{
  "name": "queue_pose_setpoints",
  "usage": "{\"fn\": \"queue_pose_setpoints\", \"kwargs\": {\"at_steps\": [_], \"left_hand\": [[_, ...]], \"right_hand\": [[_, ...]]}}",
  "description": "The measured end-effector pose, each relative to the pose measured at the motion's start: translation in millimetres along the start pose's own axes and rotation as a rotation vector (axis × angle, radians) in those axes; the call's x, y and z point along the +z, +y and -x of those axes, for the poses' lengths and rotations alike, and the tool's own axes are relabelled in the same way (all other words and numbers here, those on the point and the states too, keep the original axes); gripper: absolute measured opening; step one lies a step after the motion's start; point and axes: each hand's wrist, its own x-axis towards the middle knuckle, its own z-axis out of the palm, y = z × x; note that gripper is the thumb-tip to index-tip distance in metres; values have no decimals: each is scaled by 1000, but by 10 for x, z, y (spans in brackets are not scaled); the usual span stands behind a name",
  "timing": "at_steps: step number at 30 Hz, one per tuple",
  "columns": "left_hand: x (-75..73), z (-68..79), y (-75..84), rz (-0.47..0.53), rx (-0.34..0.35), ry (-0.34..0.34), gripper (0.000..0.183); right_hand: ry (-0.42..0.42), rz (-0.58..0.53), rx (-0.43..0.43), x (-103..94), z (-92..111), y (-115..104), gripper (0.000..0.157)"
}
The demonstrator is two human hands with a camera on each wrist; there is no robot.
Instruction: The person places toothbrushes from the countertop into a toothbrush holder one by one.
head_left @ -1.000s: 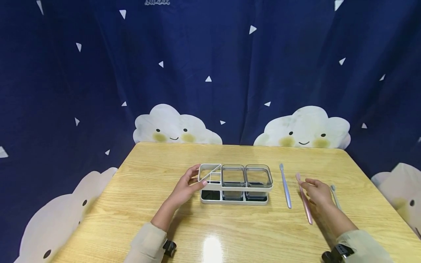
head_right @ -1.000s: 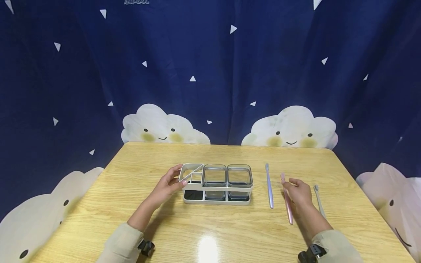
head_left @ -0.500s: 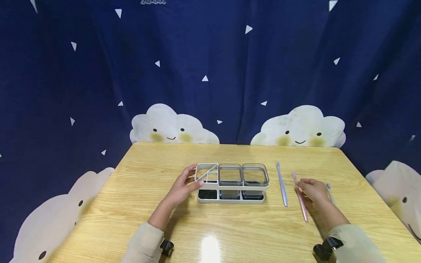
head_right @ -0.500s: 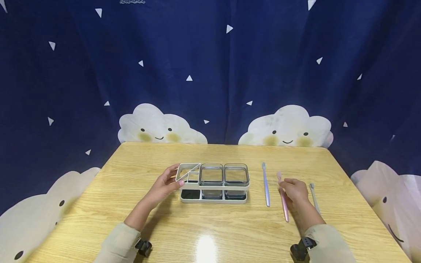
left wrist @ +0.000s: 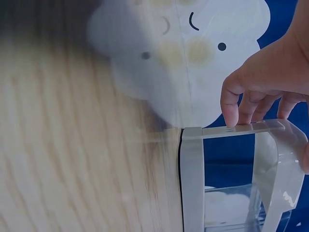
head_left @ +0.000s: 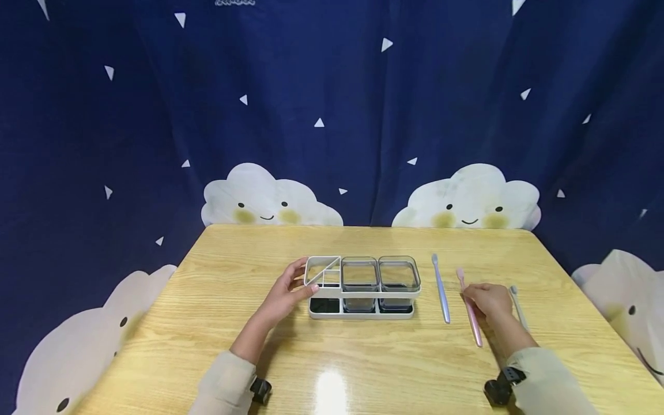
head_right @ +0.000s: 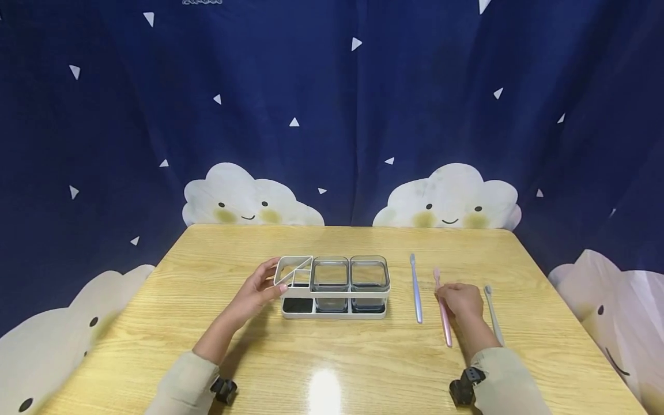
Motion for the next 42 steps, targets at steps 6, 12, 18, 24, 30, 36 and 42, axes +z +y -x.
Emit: {"fn": "queue_pose_setpoints", "kwargs": {"at_steps": [6, 12, 18, 24, 30, 36, 42], "left_hand": [[-44, -40, -199, -5, 3, 24, 65], [-55, -26, -170, -20, -1, 30, 66], [-58, -37, -162, -16, -11, 7, 65], [-27, -7, 8, -15, -8, -18, 65], [3, 34, 120, -33, -17, -25, 64], [2, 47, 113, -17, -22, -25, 65], [-11, 31, 116, -27, -24, -29, 65]], "right_hand": [[28, 113, -38, 38, 28, -32, 35], [49, 225, -77, 48, 41, -83, 31], [71, 286, -59, 27, 50, -90, 27], [100, 234, -49, 15, 68, -88, 25], [109, 164, -31, 10, 69, -60, 27], [50, 12, 8, -11, 79, -36, 29], [-17, -155, 49, -53, 116, -125, 22]]}}
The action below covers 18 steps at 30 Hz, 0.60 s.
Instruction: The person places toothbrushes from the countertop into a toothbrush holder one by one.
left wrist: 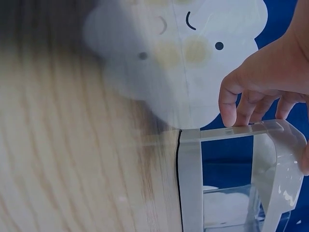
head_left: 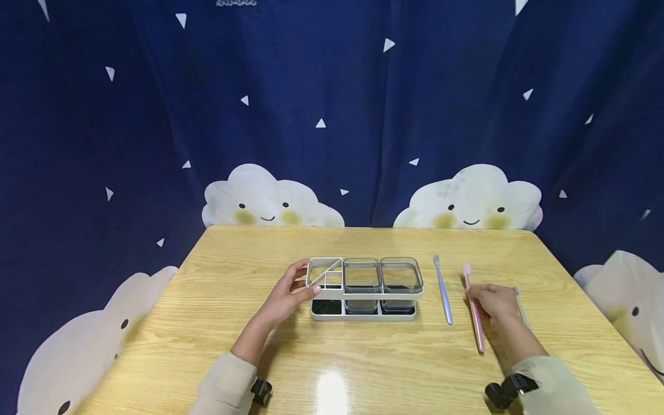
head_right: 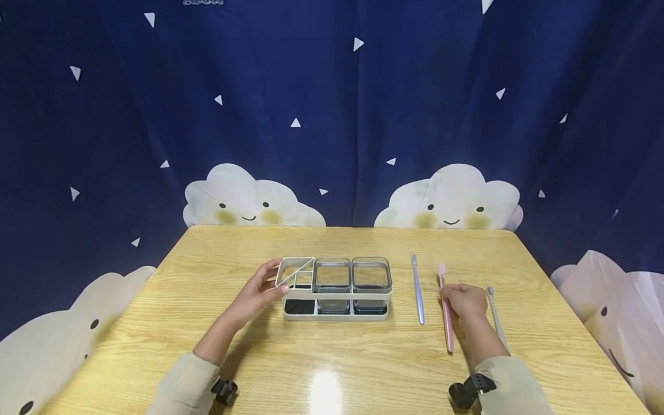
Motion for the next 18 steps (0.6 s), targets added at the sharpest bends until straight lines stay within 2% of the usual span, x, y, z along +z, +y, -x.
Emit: {"fn": "queue_pose_setpoints", "kwargs": {"at_steps": [4, 9, 13, 15, 18], "left_hand": [[-10, -39, -98, 8, 8, 7, 65], [-22, -94, -286, 6, 10, 21, 65], [-25, -105, -342, -11, 21, 29, 65], [-29, -111, -350, -15, 27, 32, 65], [-29, -105, -313, -13, 33, 32, 65]], "right_hand": [[-52, -78, 20, -17, 44, -61, 7], [-111, -143, 40, -59, 125, -117, 17], [-130, -167, 18, -82, 167, -137, 11], [-137, -187, 23, -93, 117, -99, 9], [-102, -216, 4, -82, -77, 76, 21]]}}
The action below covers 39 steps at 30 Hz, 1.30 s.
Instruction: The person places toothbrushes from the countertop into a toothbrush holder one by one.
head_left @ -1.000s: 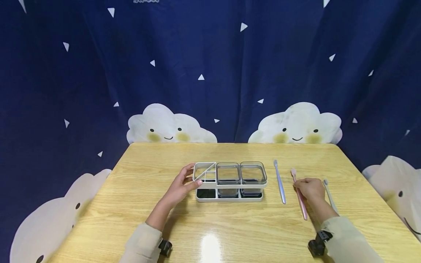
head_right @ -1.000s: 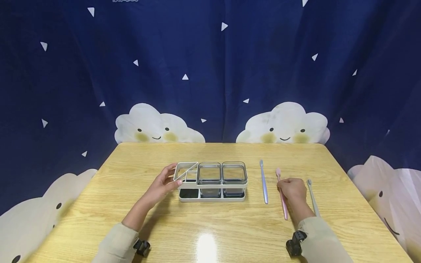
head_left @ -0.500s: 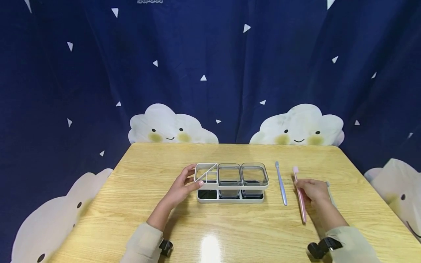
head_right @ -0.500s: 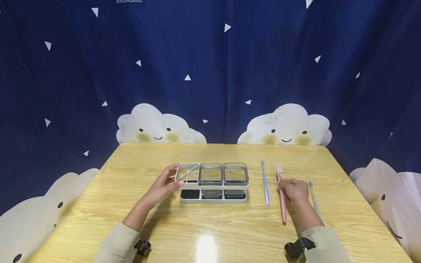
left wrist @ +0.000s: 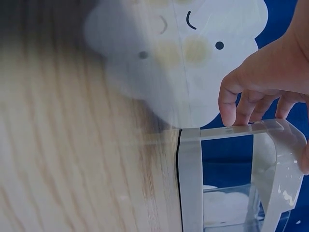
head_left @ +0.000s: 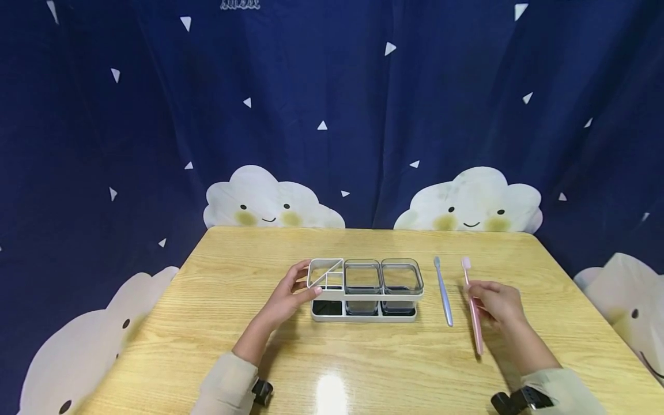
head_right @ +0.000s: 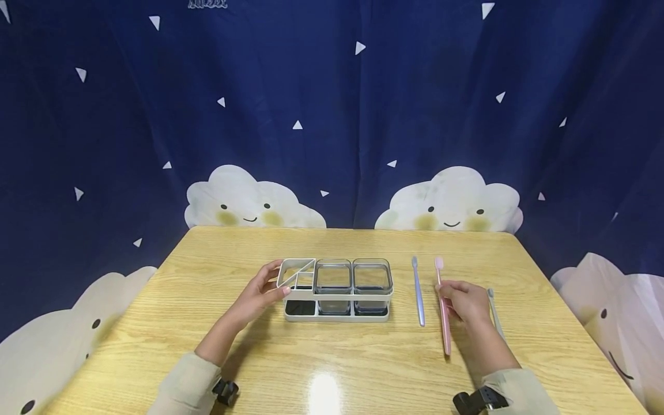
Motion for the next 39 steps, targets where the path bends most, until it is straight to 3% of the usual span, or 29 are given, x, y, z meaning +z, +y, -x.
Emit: {"fn": "queue_pose_setpoints", "kwargs": {"at_steps": [2, 5, 7, 9, 14, 21, 29, 39], "left_hand": [[10, 30, 89, 1, -2, -4, 64], [14, 35, 96, 5, -9, 2, 64], [15, 44, 116, 7, -12, 0, 64], [15, 45, 119, 5, -12, -1, 64], [28, 108, 310, -7, -16, -19, 64], [35, 116, 332, 6, -20, -24, 64], [37, 109, 303, 13, -25, -24, 64], [31, 106, 311, 6, -28, -27, 63]], "right_hand": [[27, 11, -32, -39, -183, 171, 32], [90, 77, -129, -57, -402, 385, 38], [105, 126, -165, -40, -409, 386, 40], [99, 137, -164, -6, -317, 285, 38], [18, 124, -156, 88, 13, -110, 42], [5, 81, -132, 127, -16, -144, 47], [-18, 25, -258, 334, 476, -596, 33], [22, 119, -345, 495, 712, -888, 33]]}}
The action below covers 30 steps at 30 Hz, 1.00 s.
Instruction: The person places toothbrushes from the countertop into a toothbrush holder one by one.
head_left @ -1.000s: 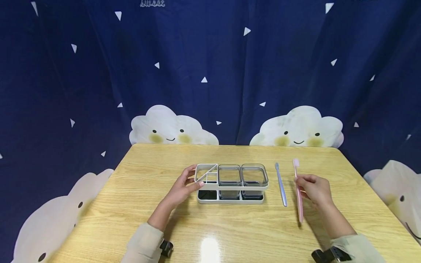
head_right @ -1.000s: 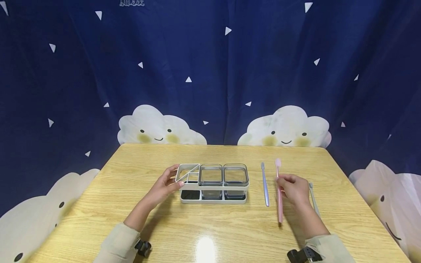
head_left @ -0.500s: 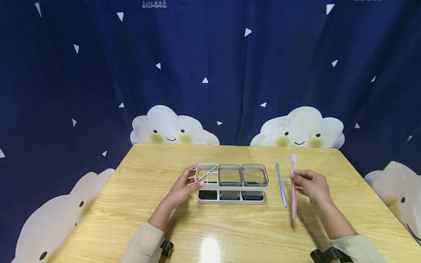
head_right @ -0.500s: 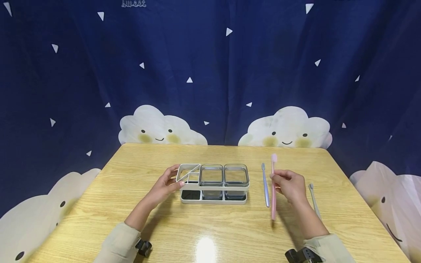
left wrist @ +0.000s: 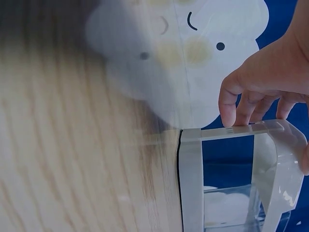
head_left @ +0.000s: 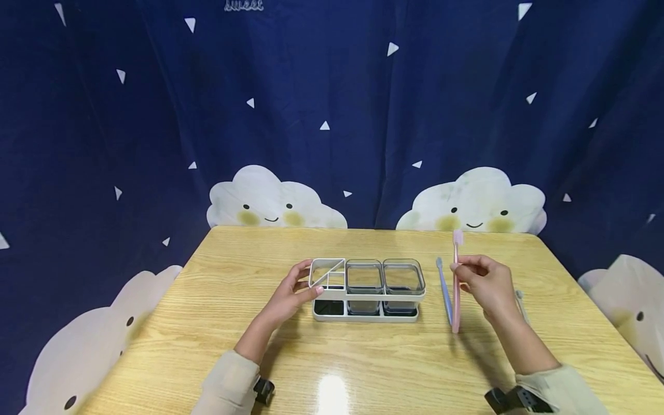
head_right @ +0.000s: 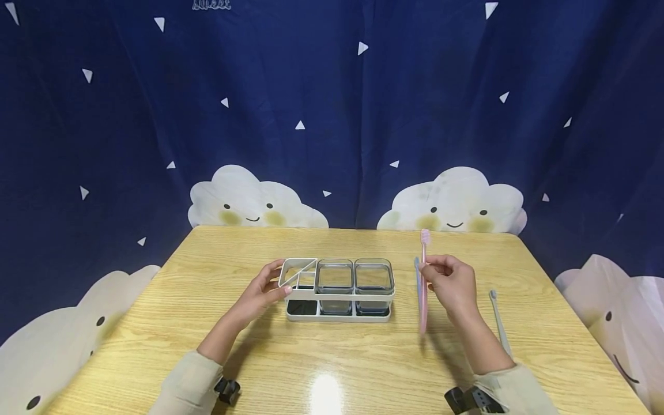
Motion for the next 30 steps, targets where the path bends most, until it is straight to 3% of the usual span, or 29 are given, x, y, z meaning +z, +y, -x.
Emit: {"fn": "queue_pose_setpoints", "kwargs": {"at_steps": [11, 26, 30], "left_hand": [[10, 8, 22, 11, -7, 3, 63], [4, 3, 13, 1, -1, -7, 63], [6, 3, -1, 10, 0, -6, 63]], "right_hand": [[43, -10, -89, 140, 23, -163, 30], [24, -110, -180, 248, 61, -342, 18], [19, -186, -198, 288, 63, -427, 14]]}}
